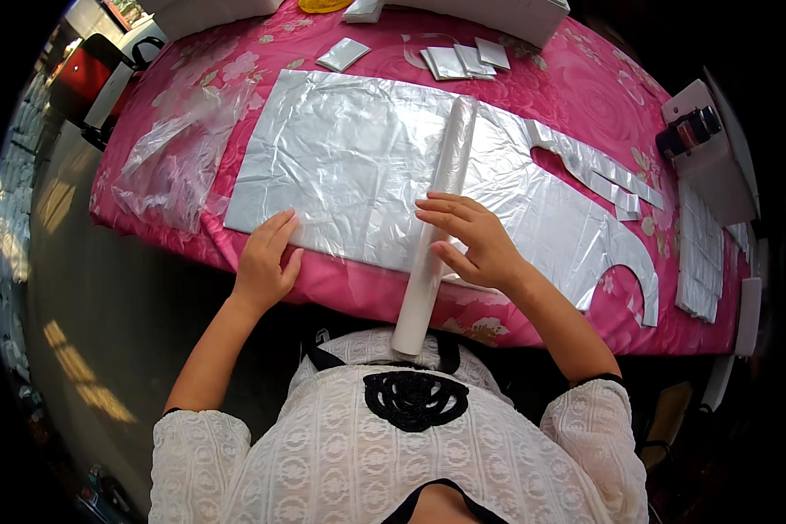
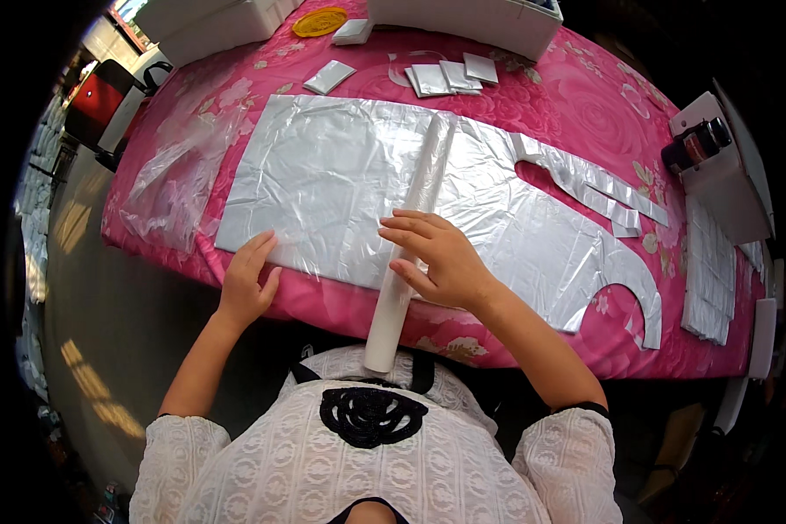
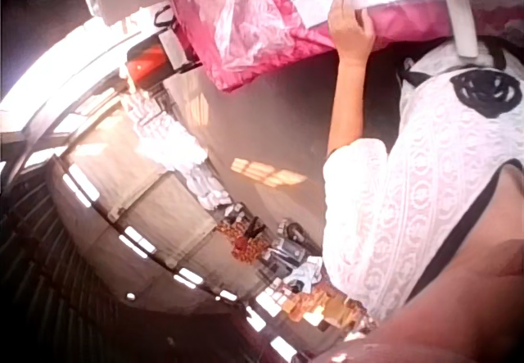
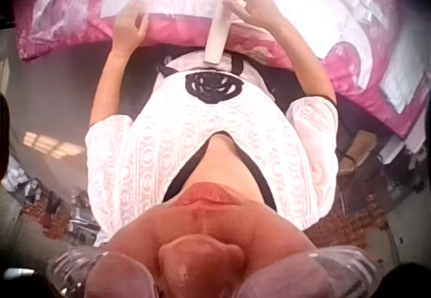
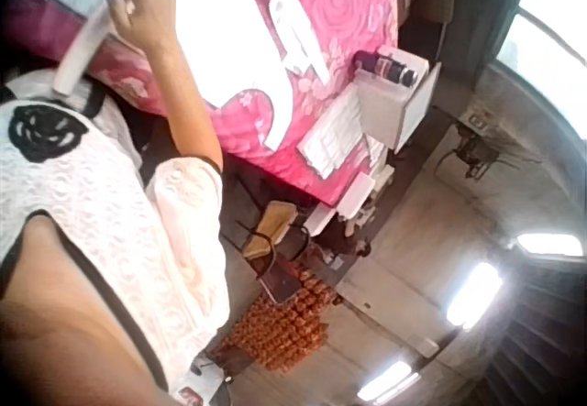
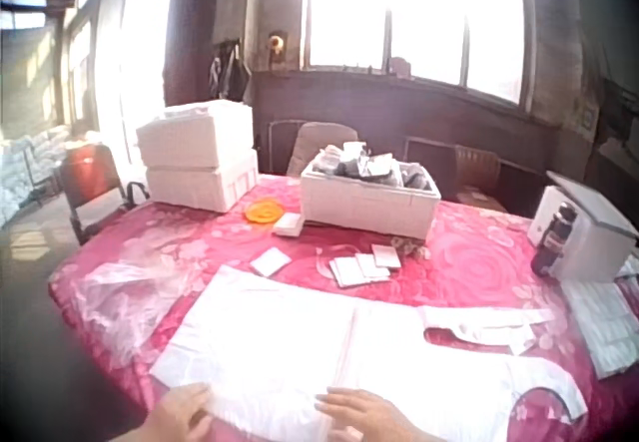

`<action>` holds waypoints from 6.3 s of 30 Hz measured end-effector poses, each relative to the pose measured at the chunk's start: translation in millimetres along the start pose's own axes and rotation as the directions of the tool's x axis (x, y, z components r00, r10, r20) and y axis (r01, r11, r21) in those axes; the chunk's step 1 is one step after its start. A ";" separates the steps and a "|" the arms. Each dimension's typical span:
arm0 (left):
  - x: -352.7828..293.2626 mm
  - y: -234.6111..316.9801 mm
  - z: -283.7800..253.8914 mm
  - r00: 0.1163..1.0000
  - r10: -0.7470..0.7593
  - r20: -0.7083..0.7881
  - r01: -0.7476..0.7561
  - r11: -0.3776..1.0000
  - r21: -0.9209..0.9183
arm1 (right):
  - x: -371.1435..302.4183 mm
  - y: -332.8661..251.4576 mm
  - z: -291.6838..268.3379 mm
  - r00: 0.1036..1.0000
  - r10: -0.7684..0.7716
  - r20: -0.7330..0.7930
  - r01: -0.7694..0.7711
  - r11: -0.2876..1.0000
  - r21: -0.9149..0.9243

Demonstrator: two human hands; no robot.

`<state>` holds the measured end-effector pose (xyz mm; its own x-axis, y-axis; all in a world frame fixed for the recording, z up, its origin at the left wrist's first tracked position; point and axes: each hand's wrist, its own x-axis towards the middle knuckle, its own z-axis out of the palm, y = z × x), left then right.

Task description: The person repeatedly wraps small white rectangular items in clear plastic film. They unroll a sheet of film, place an item on it, fold the film around the item, and set the wrapped unit aside. The process is repeated multiple times on a pink floral tablecloth.

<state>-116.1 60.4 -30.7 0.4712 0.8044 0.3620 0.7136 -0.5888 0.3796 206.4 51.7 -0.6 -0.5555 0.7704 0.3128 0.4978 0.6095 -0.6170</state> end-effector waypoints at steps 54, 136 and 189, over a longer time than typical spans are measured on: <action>69.0 -46.8 -27.5 0.852 0.455 0.257 -0.444 0.890 -0.103 | 49.5 -13.4 67.6 0.993 -0.037 0.112 0.058 0.980 -0.188; 28.9 98.5 35.3 0.534 -0.077 0.842 0.841 0.153 -0.519 | 12.3 -38.7 58.5 0.625 0.776 0.083 -0.039 -0.075 0.996; 123.4 62.5 21.0 0.832 0.425 0.358 -0.385 0.905 -0.179 | -39.2 128.1 -62.2 0.536 0.739 -0.408 -0.556 0.673 0.488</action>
<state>-2.5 124.5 19.8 0.8804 0.4473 0.1576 0.3718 -0.8572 0.3564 333.4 111.2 -47.0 0.3424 0.9395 0.0064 0.3186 -0.1097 -0.9415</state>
